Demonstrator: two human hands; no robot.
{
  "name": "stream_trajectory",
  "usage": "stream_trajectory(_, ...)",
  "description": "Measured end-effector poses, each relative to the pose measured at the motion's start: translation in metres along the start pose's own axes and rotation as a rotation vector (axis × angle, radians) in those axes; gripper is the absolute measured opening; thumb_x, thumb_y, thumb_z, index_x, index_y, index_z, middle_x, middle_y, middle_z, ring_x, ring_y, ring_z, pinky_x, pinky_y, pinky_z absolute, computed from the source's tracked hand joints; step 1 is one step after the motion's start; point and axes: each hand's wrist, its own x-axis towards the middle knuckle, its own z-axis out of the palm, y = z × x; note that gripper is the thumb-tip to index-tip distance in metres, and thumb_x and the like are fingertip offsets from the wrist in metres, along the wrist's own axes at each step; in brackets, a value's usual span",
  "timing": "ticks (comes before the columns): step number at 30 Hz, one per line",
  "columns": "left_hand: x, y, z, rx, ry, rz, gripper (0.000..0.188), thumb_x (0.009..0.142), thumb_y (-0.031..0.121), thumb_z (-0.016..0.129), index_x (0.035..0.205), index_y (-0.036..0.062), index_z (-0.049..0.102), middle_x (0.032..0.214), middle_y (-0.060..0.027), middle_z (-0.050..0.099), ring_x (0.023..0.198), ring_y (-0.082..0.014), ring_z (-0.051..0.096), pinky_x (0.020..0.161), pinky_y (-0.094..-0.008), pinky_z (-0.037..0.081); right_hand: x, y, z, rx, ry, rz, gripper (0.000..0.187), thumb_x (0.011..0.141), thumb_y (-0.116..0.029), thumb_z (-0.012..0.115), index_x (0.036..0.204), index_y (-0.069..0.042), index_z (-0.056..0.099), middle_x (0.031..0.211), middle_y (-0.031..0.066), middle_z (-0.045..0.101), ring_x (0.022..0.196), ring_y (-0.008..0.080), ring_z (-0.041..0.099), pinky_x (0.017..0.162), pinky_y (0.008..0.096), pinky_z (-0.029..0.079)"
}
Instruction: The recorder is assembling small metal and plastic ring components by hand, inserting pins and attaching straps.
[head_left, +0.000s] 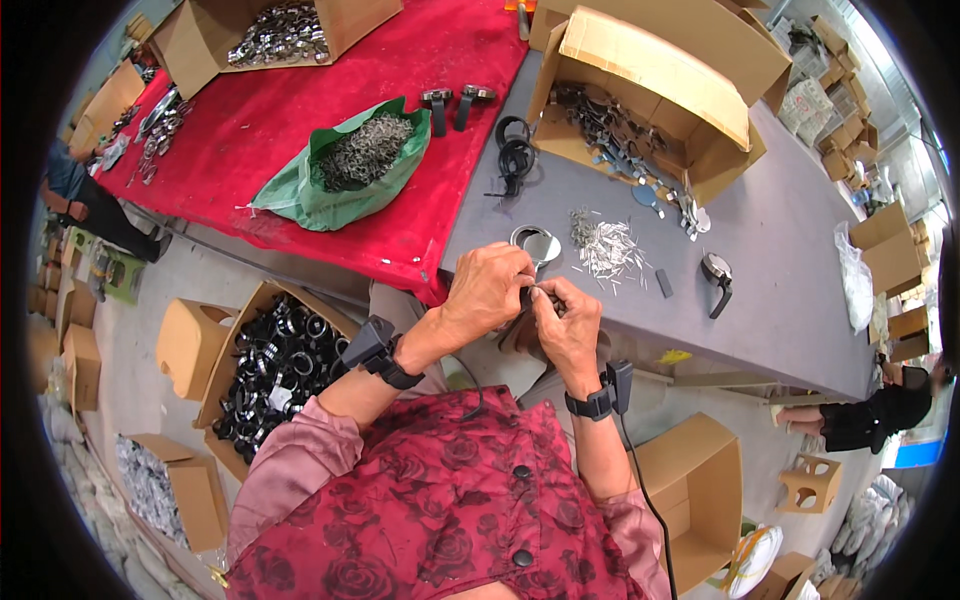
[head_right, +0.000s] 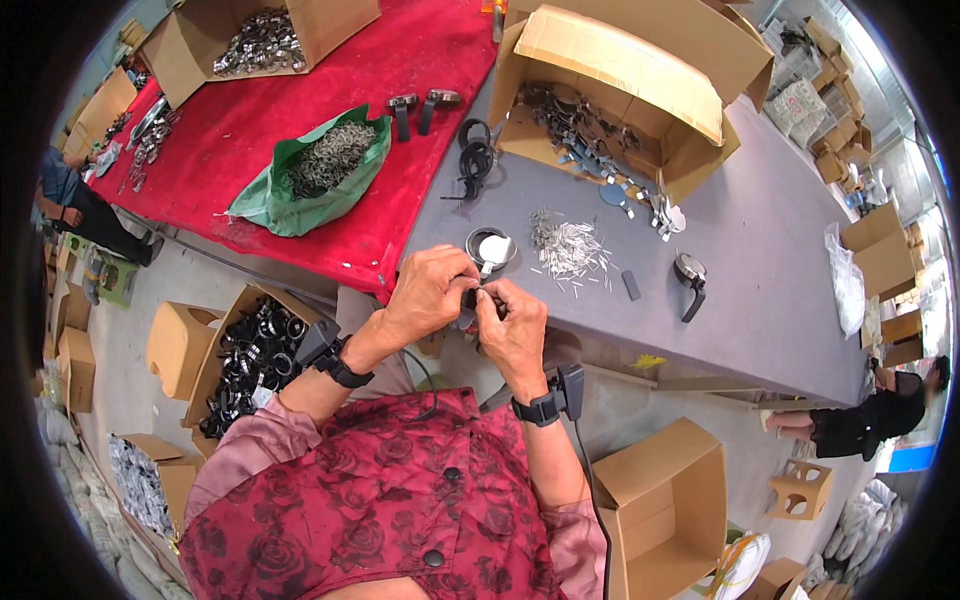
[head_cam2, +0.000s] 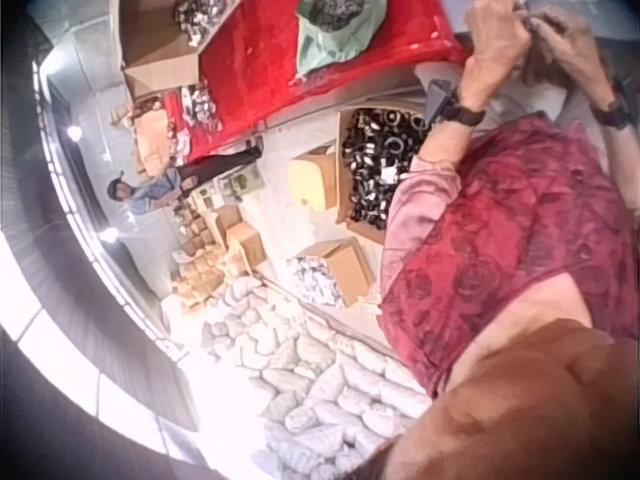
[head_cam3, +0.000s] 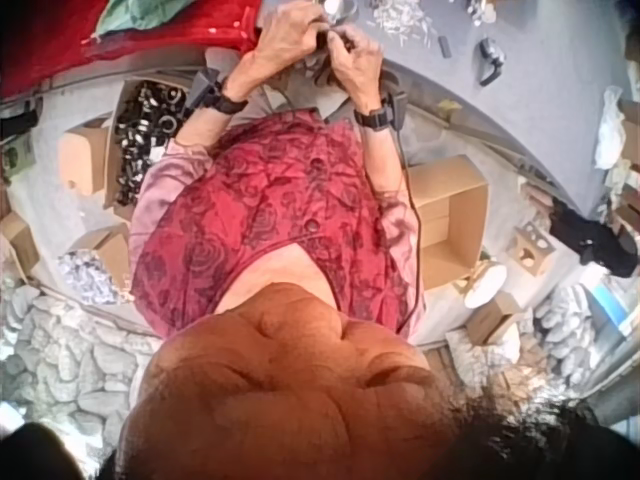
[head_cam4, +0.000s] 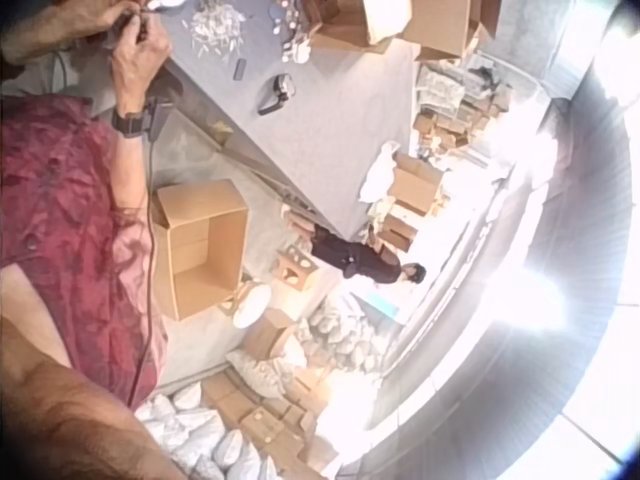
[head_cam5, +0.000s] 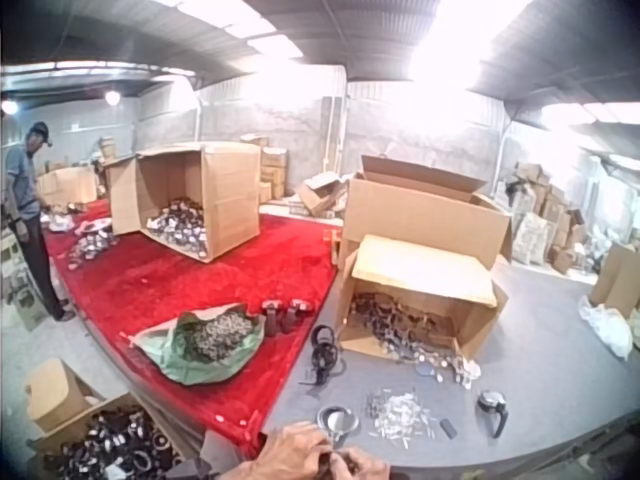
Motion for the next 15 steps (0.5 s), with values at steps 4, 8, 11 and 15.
stream_trajectory(4, 0.001, 0.003, 0.0, 0.043, -0.006, 0.039, 0.004, 0.079, -0.001, 0.071, 0.081, 0.0006, 0.068, 0.077, -0.0141, 0.067, 0.074, -0.036, 0.066, 0.066, -0.0454, 0.051, 0.001, -0.002, 0.0, 0.028, -0.008, 0.02, 0.009, 0.092, -0.005, 0.069, 0.087, 0.003, 0.07, 0.06, 0.0079, 0.061, 0.053, 0.0081, 0.053, 0.051, 0.0308, 0.042)
stream_trajectory(8, 0.004, 0.002, 0.002, 0.076, -0.002, 0.094, 0.004, 0.079, 0.0, 0.071, 0.08, 0.0014, 0.068, 0.076, -0.0131, 0.066, 0.074, -0.0359, 0.065, 0.065, -0.0458, 0.051, 0.002, -0.001, 0.001, 0.034, 0.02, 0.018, 0.01, 0.092, -0.005, 0.069, 0.086, 0.003, 0.07, 0.055, 0.0065, 0.058, 0.052, 0.0062, 0.053, 0.05, 0.0303, 0.041)
stream_trajectory(11, 0.007, 0.001, 0.002, 0.127, -0.025, 0.122, 0.004, 0.078, 0.001, 0.072, 0.079, 0.0016, 0.067, 0.077, -0.0128, 0.067, 0.076, -0.0368, 0.066, 0.065, -0.0462, 0.051, 0.003, 0.007, 0.0, -0.014, -0.011, 0.019, 0.013, 0.096, -0.006, 0.068, 0.088, 0.003, 0.071, 0.059, 0.0052, 0.062, 0.054, 0.0056, 0.056, 0.051, 0.0278, 0.045)
stream_trajectory(15, 0.011, -0.007, 0.003, -0.037, -0.016, -0.089, 0.006, 0.083, 0.004, 0.074, 0.085, -0.0021, 0.072, 0.073, -0.0104, 0.071, 0.067, -0.0207, 0.068, 0.06, -0.0357, 0.051, 0.0, 0.006, 0.003, 0.325, -0.03, 0.23, 0.013, 0.1, -0.007, 0.066, 0.096, 0.004, 0.072, 0.07, 0.0042, 0.068, 0.058, 0.0071, 0.06, 0.054, 0.026, 0.051)
